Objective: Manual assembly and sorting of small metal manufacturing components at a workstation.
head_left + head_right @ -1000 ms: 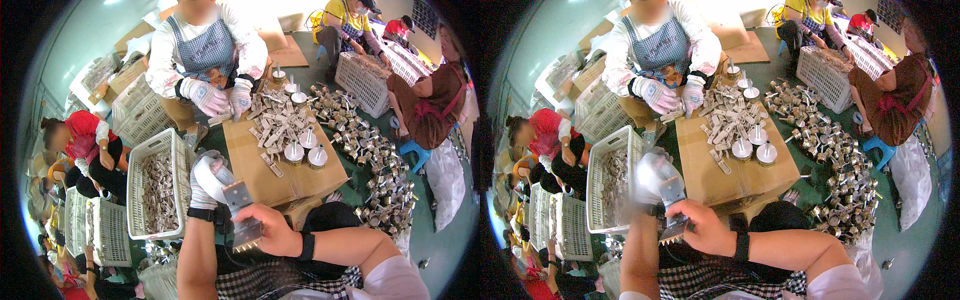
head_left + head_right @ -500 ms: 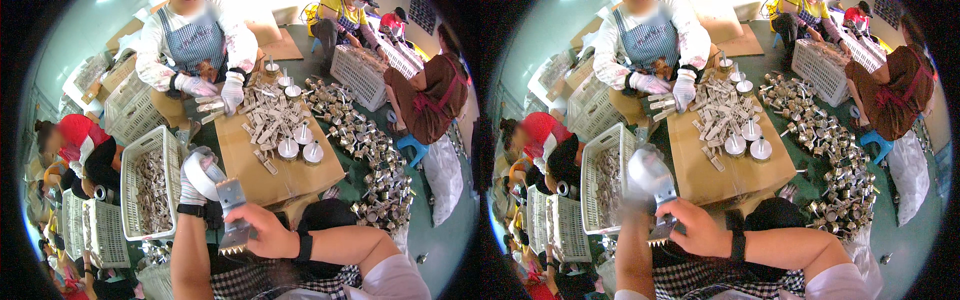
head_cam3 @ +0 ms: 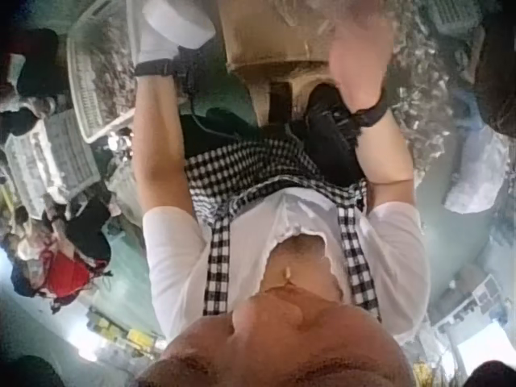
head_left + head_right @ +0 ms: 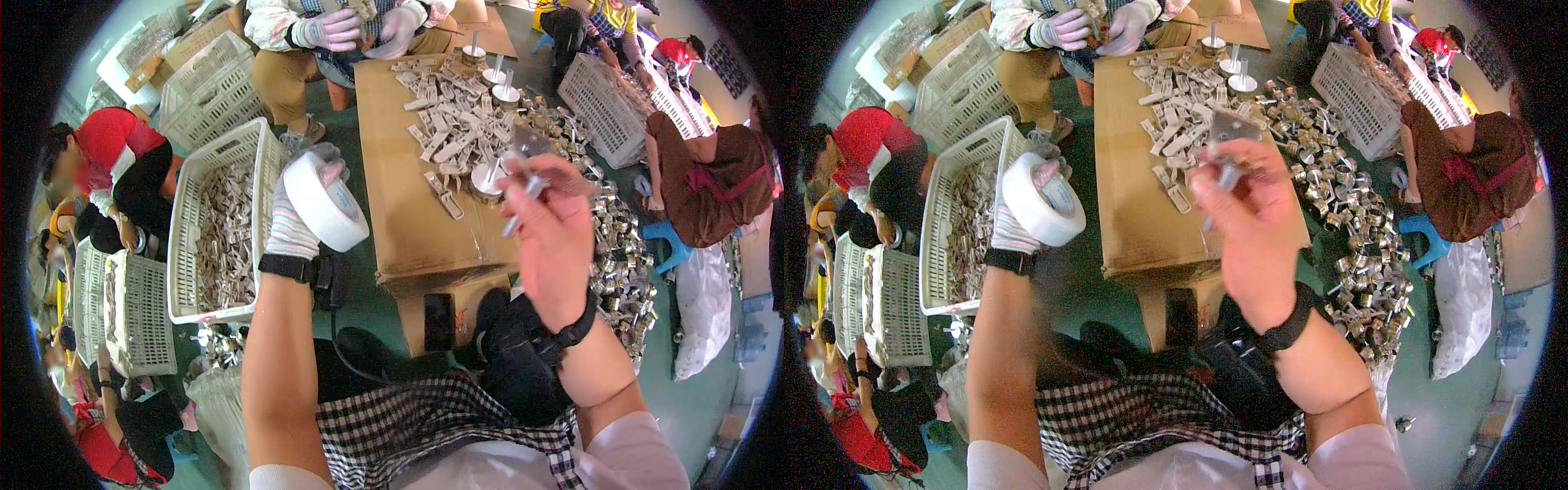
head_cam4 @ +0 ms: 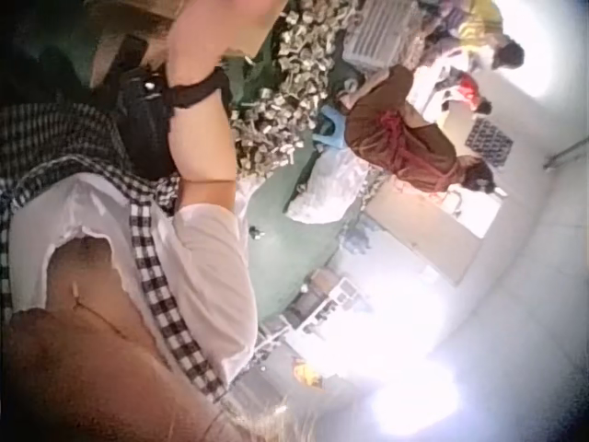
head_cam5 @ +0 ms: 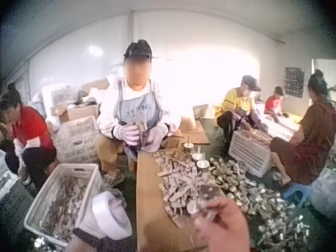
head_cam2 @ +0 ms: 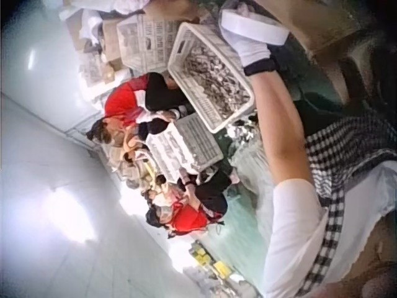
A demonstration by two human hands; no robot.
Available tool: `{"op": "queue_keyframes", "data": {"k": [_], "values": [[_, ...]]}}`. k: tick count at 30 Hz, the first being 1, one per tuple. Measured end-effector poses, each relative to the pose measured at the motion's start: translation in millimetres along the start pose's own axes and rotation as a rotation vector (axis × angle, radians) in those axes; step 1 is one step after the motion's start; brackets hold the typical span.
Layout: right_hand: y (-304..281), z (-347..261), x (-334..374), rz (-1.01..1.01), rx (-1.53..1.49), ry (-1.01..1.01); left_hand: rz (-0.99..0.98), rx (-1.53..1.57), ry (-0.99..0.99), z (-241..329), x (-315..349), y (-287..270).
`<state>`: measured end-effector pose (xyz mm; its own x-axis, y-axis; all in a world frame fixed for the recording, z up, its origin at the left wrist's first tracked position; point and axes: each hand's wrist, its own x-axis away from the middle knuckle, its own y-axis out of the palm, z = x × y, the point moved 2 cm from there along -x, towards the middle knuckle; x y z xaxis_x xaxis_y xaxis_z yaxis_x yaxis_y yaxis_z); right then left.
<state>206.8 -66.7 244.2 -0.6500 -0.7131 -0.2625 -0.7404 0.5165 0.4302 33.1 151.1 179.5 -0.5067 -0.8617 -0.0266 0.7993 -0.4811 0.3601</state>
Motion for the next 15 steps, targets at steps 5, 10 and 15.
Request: {"op": "queue_keyframes", "data": {"k": [5,10,15], "values": [[-20,-18,6,0.046,0.009,-0.070,-0.036,0.061,0.007,-1,0,1],[13,-46,15,-0.052,0.024,0.018,-0.011,0.156,-0.060,-8,-11,0],[53,-53,23,-0.175,0.017,0.016,0.007,0.141,-0.044,-13,-12,3]]}}
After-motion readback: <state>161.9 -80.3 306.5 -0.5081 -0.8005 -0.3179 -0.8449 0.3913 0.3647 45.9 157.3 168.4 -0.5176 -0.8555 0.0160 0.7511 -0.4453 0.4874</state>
